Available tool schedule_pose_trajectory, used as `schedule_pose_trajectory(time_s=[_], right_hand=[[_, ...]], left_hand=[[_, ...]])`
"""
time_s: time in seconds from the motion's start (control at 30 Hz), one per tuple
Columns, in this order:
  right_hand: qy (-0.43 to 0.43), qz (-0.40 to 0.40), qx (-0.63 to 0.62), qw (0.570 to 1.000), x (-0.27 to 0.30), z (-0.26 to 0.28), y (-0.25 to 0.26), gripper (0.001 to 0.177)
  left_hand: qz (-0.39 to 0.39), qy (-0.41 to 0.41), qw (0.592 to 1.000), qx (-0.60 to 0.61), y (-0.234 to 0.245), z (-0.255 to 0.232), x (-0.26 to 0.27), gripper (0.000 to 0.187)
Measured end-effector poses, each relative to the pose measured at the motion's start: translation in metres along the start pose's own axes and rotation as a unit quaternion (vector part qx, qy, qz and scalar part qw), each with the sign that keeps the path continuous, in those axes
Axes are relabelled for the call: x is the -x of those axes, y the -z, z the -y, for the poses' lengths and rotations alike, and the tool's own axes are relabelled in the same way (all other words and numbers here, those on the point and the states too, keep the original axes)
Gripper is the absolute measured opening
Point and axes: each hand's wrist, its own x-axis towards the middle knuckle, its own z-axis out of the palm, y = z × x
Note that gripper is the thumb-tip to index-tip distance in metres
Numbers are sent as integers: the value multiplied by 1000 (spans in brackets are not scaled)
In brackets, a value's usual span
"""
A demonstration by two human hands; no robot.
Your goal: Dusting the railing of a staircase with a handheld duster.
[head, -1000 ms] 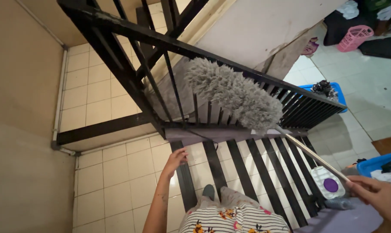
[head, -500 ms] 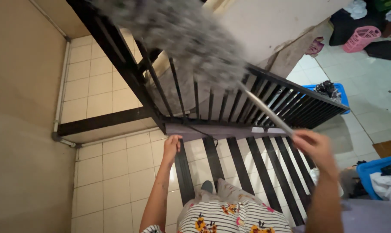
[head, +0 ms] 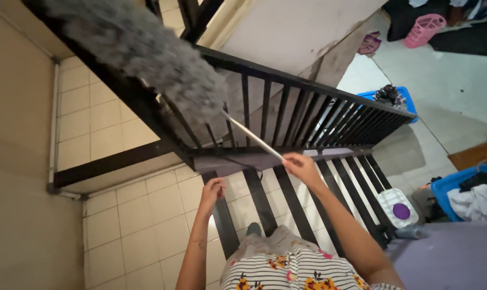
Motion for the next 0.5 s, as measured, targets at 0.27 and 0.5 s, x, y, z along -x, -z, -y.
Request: schedule_pose_trajectory(time_s=[0.27, 0.5], right_hand=[[-84, -86, -36, 992, 92, -130, 89, 20], [-123, -197, -10, 973, 161, -201, 156, 17]], left_hand=[[5, 56, 998, -22, -9, 9, 1, 24], [33, 78, 994, -68, -29, 13, -4, 26]])
